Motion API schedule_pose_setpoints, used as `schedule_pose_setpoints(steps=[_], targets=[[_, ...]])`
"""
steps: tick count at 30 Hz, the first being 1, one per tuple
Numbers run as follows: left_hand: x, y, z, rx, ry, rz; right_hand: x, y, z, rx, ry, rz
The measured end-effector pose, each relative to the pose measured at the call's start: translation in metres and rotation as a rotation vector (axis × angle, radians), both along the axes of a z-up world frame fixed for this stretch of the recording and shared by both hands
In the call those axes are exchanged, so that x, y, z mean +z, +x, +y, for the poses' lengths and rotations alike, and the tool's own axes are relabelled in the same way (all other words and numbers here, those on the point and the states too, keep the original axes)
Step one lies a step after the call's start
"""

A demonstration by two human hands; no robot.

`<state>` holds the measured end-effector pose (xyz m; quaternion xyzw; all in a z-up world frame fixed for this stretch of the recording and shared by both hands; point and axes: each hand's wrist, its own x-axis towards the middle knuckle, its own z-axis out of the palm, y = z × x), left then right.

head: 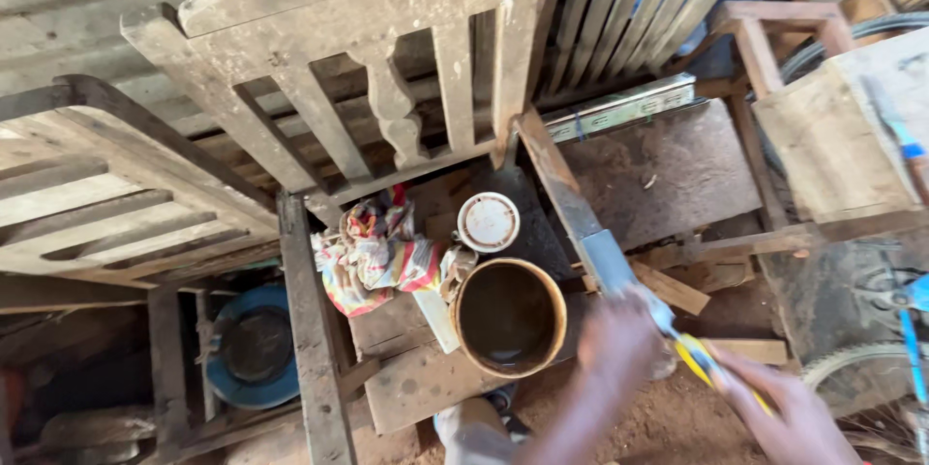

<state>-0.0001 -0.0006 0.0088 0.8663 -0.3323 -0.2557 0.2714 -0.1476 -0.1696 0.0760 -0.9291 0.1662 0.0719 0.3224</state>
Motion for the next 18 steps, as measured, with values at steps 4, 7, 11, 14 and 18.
schedule_pose_setpoints(steps=[4, 7, 11, 14, 18], targets=[[0.017, -0.04, 0.013, -0.196, -0.014, -0.273, -0.032, -0.037, -0.017, -0.187, 0.051, 0.193], [0.003, 0.0, 0.005, -0.08, -0.046, -0.109, -0.033, 0.02, -0.022, -0.191, 0.018, 0.198], [-0.025, 0.067, -0.011, 0.065, -0.114, -0.24, 0.007, 0.082, 0.003, -0.333, 0.035, 0.364], [-0.023, 0.071, -0.016, 0.057, -0.214, -0.393, 0.016, 0.083, 0.007, -0.377, 0.018, 0.393], [0.004, 0.0, -0.006, -0.164, 0.166, 0.027, -0.011, -0.015, -0.014, -0.062, -0.018, 0.087]])
